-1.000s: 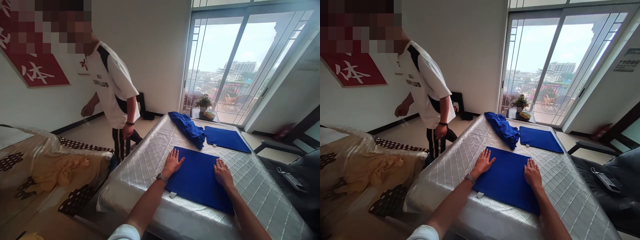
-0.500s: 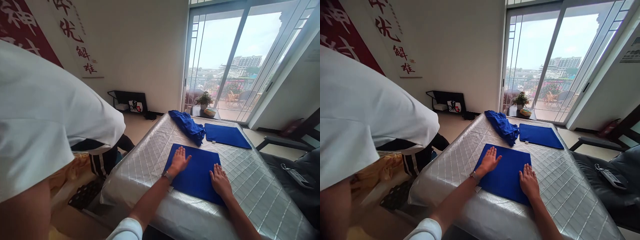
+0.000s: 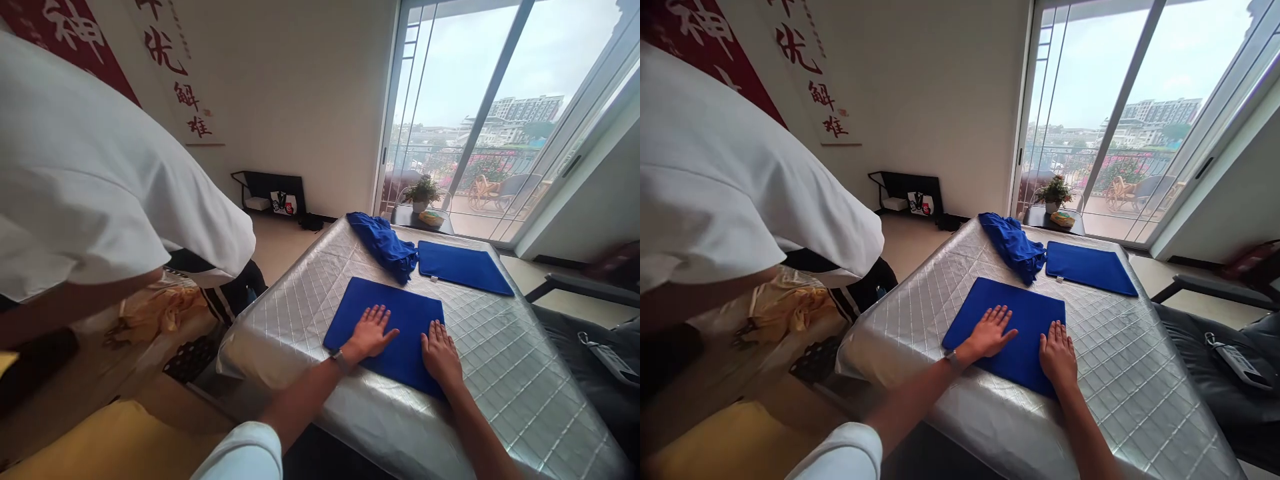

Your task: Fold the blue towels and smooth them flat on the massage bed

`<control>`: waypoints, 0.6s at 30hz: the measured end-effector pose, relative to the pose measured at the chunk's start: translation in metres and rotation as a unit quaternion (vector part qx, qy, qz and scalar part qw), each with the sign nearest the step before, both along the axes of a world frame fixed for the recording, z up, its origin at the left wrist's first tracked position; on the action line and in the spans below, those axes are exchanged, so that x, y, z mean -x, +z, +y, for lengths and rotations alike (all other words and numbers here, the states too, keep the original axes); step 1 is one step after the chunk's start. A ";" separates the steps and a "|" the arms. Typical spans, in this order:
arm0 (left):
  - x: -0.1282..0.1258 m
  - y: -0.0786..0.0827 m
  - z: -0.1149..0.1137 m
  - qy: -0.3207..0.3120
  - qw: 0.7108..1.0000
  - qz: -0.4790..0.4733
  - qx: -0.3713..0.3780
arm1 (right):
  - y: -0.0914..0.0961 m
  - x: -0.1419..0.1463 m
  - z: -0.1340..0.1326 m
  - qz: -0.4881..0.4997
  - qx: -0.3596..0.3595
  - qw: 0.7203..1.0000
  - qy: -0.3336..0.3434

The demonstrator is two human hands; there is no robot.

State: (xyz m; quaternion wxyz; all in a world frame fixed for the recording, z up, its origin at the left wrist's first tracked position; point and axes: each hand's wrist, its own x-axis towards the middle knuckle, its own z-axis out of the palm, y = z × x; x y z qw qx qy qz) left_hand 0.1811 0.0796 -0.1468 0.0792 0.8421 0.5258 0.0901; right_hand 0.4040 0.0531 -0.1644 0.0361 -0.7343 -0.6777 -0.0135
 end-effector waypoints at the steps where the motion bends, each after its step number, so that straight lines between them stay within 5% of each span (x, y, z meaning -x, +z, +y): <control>1: 0.019 0.001 -0.002 0.033 0.999 0.006 0.003 | 0.000 0.001 0.000 0.002 0.001 1.000 -0.001; 5: 0.079 0.000 -0.010 0.132 0.991 0.017 0.002 | 0.001 0.003 0.001 -0.005 -0.001 1.000 -0.001; 9: 0.099 -0.005 -0.014 0.126 0.992 0.013 -0.006 | 0.000 -0.002 -0.011 0.003 -0.019 1.000 0.006; 14: 0.091 -0.002 -0.014 0.135 0.991 0.013 -0.023 | -0.017 -0.009 -0.050 0.041 -0.059 0.995 0.074; 18: 0.045 0.010 -0.020 0.062 0.997 -0.011 -0.042 | -0.034 -0.008 -0.067 0.052 -0.052 0.996 0.043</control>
